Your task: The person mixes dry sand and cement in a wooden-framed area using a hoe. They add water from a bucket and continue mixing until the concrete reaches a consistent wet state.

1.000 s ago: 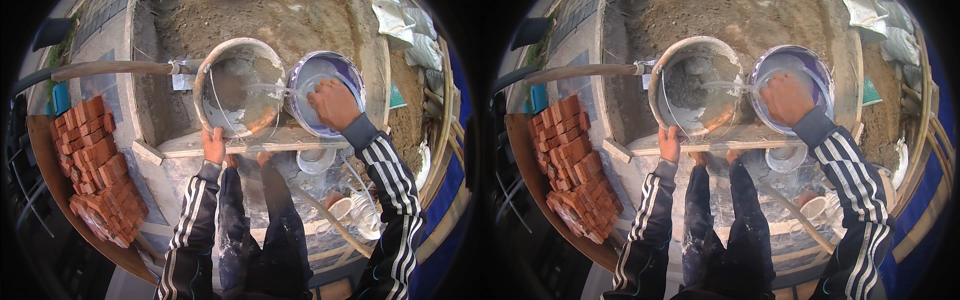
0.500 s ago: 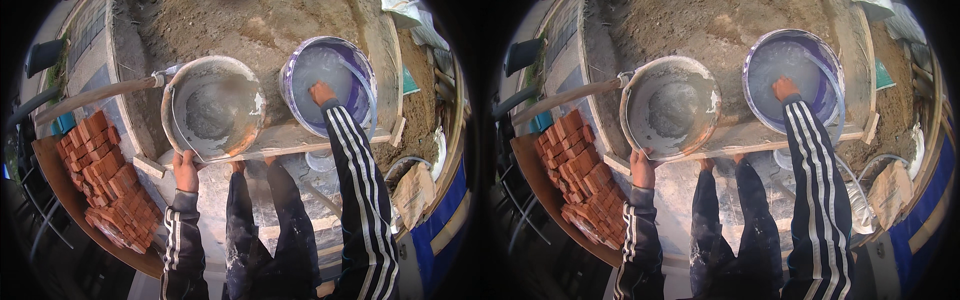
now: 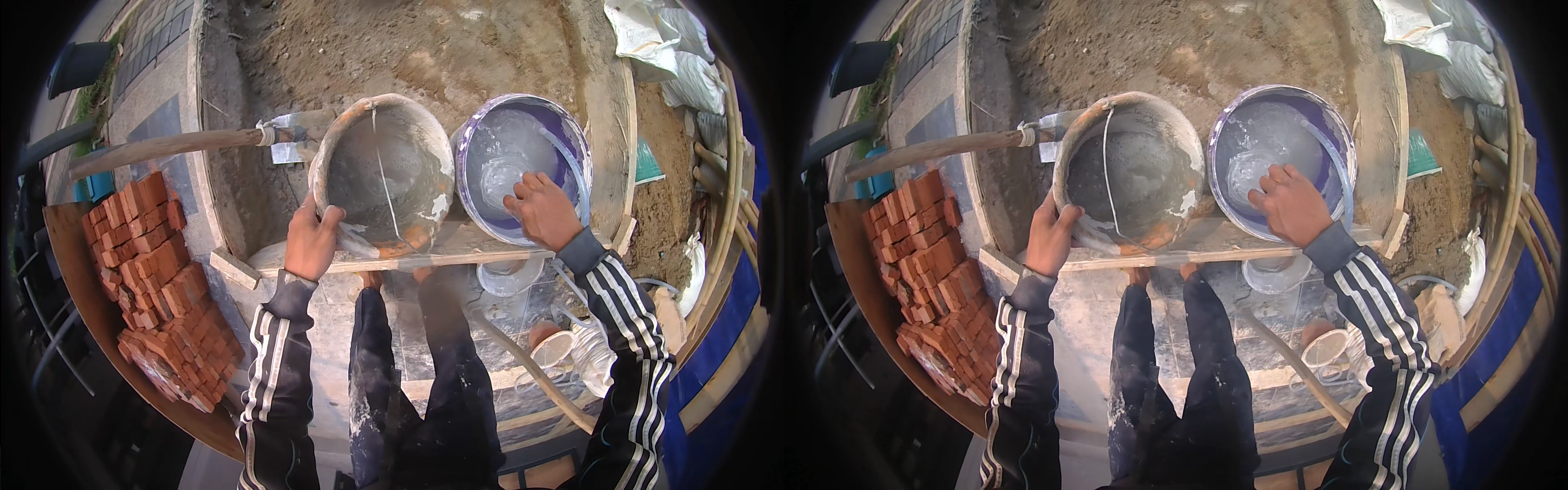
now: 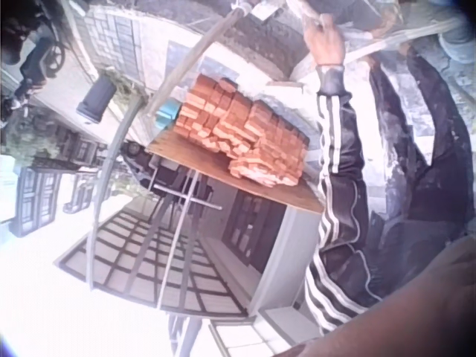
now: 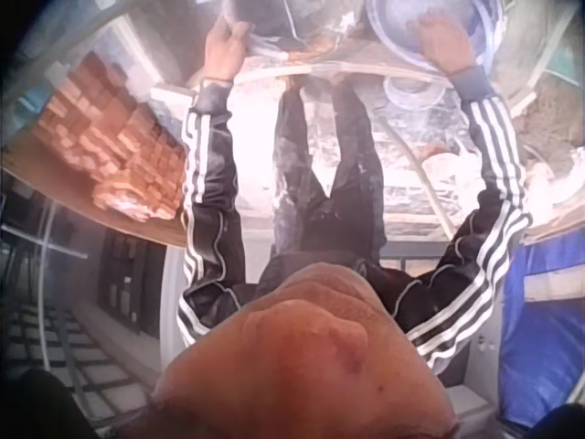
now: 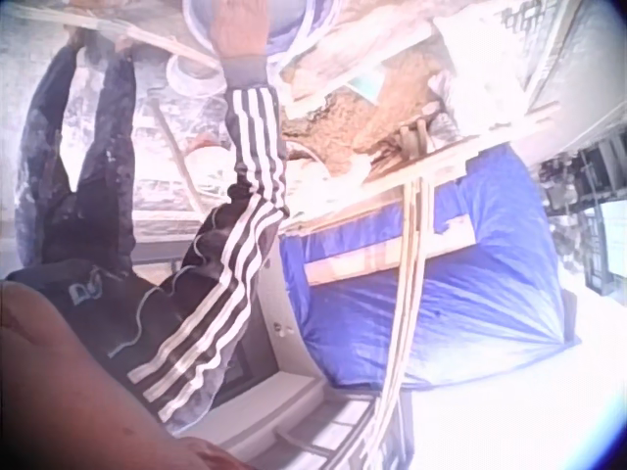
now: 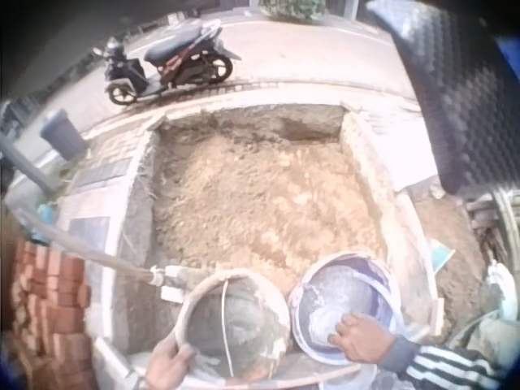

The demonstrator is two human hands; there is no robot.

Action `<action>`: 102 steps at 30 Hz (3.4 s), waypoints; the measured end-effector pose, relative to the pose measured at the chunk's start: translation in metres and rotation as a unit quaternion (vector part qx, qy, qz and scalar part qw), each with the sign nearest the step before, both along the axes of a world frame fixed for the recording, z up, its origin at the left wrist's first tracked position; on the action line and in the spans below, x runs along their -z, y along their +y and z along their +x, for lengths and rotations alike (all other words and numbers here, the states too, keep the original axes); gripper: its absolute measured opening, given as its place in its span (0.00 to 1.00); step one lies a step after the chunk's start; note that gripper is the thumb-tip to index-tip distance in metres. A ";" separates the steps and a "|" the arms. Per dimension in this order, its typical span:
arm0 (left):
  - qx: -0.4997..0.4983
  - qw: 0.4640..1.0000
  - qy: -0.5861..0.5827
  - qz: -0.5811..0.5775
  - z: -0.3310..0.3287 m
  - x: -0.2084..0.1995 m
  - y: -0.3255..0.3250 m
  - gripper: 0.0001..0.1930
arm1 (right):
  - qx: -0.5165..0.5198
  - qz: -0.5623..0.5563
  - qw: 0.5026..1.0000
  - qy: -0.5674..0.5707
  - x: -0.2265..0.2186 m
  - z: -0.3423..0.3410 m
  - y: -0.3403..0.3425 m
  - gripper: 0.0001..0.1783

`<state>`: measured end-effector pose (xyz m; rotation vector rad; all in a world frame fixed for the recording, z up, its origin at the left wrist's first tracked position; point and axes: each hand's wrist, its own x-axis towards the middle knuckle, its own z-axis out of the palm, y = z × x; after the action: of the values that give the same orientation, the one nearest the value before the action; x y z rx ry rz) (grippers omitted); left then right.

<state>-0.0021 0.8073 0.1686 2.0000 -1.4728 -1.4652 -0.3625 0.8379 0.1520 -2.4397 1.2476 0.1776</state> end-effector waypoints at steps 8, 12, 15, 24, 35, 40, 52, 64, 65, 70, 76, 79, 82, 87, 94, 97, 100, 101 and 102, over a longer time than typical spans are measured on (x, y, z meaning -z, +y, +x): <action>0.068 0.993 -0.095 -0.027 -0.024 -0.013 -0.015 0.22 | -0.102 0.061 0.981 0.154 -0.007 0.067 -0.055 0.09; 0.078 0.991 -0.105 -0.008 -0.025 -0.022 -0.022 0.22 | -0.099 0.032 0.981 0.161 -0.025 0.080 -0.077 0.08; 0.085 0.992 -0.094 -0.017 -0.021 -0.017 -0.027 0.23 | -0.097 0.037 0.981 0.165 -0.044 0.098 -0.091 0.08; -0.069 0.985 0.110 0.116 0.014 -0.018 -0.034 0.15 | -0.109 -0.061 0.991 0.045 -0.064 0.112 -0.089 0.09; -0.258 0.919 0.287 0.082 0.028 0.019 0.027 0.19 | 0.086 -0.053 0.979 0.178 0.117 -0.079 0.000 0.12; -0.341 0.887 0.309 0.029 0.024 0.036 0.035 0.19 | -0.004 0.043 0.955 0.295 0.200 -0.032 0.005 0.12; -0.252 0.927 0.276 0.005 0.020 0.049 0.009 0.14 | 0.039 -0.096 0.991 -0.081 0.054 -0.025 0.005 0.08; -0.151 0.957 0.242 0.054 0.030 0.050 -0.006 0.12 | -0.274 -0.051 0.960 -0.041 -0.087 0.116 -0.109 0.09; -0.145 0.956 0.248 0.055 0.026 0.050 -0.006 0.12 | -0.282 -0.078 0.954 -0.066 -0.086 0.134 -0.111 0.12; -0.127 0.968 0.210 -0.050 0.024 0.040 0.000 0.10 | -0.311 -0.101 0.942 -0.075 -0.085 0.172 -0.110 0.09; -0.132 0.964 0.230 -0.005 0.038 0.012 -0.004 0.11 | -0.301 -0.078 0.950 -0.006 -0.097 0.142 -0.095 0.11; -0.128 0.962 0.239 -0.036 0.025 0.010 -0.005 0.13 | -0.298 -0.043 0.954 0.017 -0.103 0.138 -0.090 0.11; -0.160 0.964 0.202 -0.060 0.042 0.019 0.004 0.13 | -0.314 -0.017 0.949 0.025 -0.085 0.176 -0.086 0.10; -0.187 0.951 0.245 -0.035 0.008 0.029 0.006 0.13 | -0.326 -0.004 0.943 0.063 -0.088 0.179 -0.086 0.12; -0.156 0.958 0.239 -0.030 0.003 0.032 0.019 0.14 | -0.317 0.103 0.924 0.187 -0.094 0.173 -0.079 0.08; -0.207 0.948 0.242 -0.011 0.022 0.024 0.028 0.14 | -0.305 0.073 0.936 0.162 -0.101 0.153 -0.096 0.09; -0.243 0.931 0.272 0.033 0.029 0.032 0.031 0.14 | -0.098 -0.036 0.990 0.092 -0.088 0.070 -0.102 0.08; -0.255 0.928 0.266 0.047 0.039 0.032 0.033 0.14 | -0.034 -0.015 0.995 0.088 -0.079 0.049 -0.103 0.09; -0.268 0.920 0.279 0.056 0.037 0.028 0.031 0.13 | 0.009 -0.002 0.995 0.104 -0.064 0.021 -0.096 0.09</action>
<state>0.0345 0.8387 0.1403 1.6407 -0.5619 -1.6768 -0.3411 0.7417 0.2158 -2.4628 1.3577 0.4341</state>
